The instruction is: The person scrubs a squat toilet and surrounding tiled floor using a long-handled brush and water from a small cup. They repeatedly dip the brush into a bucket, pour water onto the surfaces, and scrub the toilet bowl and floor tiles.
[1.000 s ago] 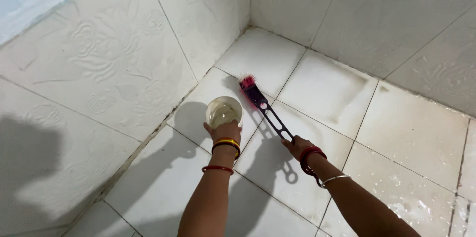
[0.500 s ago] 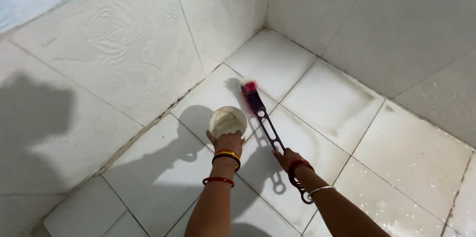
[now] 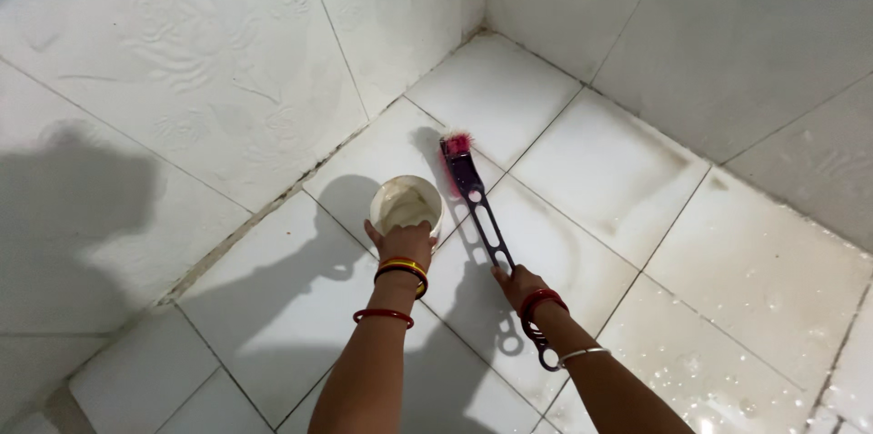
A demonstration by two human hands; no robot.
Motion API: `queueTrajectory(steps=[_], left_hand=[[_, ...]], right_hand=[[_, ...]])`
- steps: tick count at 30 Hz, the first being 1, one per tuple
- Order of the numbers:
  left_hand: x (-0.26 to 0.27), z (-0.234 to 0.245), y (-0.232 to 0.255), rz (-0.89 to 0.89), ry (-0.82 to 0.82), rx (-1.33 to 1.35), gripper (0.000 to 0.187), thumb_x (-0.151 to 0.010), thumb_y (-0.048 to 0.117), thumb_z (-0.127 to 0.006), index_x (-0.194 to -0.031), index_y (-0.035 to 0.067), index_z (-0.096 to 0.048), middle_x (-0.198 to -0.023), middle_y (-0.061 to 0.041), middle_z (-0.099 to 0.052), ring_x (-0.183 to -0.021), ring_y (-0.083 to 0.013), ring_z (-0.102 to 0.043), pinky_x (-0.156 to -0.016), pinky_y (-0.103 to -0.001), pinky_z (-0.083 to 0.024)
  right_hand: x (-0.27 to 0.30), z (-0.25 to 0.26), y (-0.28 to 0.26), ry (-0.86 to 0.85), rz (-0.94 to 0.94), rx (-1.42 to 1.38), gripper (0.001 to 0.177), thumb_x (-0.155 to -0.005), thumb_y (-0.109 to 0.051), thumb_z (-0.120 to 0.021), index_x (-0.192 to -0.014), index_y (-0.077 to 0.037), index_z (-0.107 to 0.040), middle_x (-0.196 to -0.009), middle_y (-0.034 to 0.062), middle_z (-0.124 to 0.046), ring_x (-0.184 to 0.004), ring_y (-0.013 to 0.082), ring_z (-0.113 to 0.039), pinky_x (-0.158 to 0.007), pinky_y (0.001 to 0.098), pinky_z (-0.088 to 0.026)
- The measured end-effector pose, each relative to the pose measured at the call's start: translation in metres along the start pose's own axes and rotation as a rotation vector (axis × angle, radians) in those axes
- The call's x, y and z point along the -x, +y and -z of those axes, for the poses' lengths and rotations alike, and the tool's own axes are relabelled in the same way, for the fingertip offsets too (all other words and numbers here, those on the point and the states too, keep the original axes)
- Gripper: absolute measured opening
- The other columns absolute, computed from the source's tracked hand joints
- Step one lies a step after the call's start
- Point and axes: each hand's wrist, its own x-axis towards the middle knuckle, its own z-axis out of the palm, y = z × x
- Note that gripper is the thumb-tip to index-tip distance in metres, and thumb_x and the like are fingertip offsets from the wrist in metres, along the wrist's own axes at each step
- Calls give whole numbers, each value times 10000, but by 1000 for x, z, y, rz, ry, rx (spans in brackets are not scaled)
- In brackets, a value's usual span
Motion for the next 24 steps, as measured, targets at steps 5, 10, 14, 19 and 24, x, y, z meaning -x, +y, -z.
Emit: queueTrajectory(steps=[5,10,14,19,24], left_hand=[[-3,-5,-2,-23,28,-2,236,-1027,359,-551,-1120,189,-684,-1010,-52,-759,-1075,-293,-685,-1155,-774,-55],[-8,-3,-2,-8,-4,37,231,-1011,353,-564,-1144,210,-687,-1032,-53,-756,-1108,-299,-672,-1156,-780,-33],[-8,-5,-2,-6,2,38,236,-1028,350,-556,-1150,206,-698,-1052,-56,-766,-1098,-303,-691,-1178,-773,-49],[-11,-5,-1,-9,-35,29,268,-1032,368,-551,-1172,195,-700,-1064,-74,-764,-1103,-320,-693,-1170,-776,-51],[-12,-2,1,1,-46,21,286,-1026,377,-543,-1192,195,-688,-1088,-77,-760,-1105,-326,-691,-1168,-773,-51]], right_hand=[[9,-7,13,24,26,9,735,-998,-662,-387,-1294,-16,-576,-1188,247,-708,-1076,363,-714,-962,481,-545],[14,-3,17,26,28,47,739,-1003,-661,-384,-1274,-5,-593,-1123,227,-734,-1002,338,-736,-912,471,-563],[18,-14,21,40,37,30,737,-1001,-659,-376,-1274,-5,-577,-1078,221,-737,-944,336,-753,-872,466,-586],[18,-21,42,86,85,39,733,-988,-674,-387,-1287,-24,-545,-1073,218,-722,-924,324,-734,-836,460,-582],[23,-25,56,57,39,-16,745,-958,-692,-397,-1289,-39,-534,-1028,216,-741,-841,324,-750,-786,467,-618]])
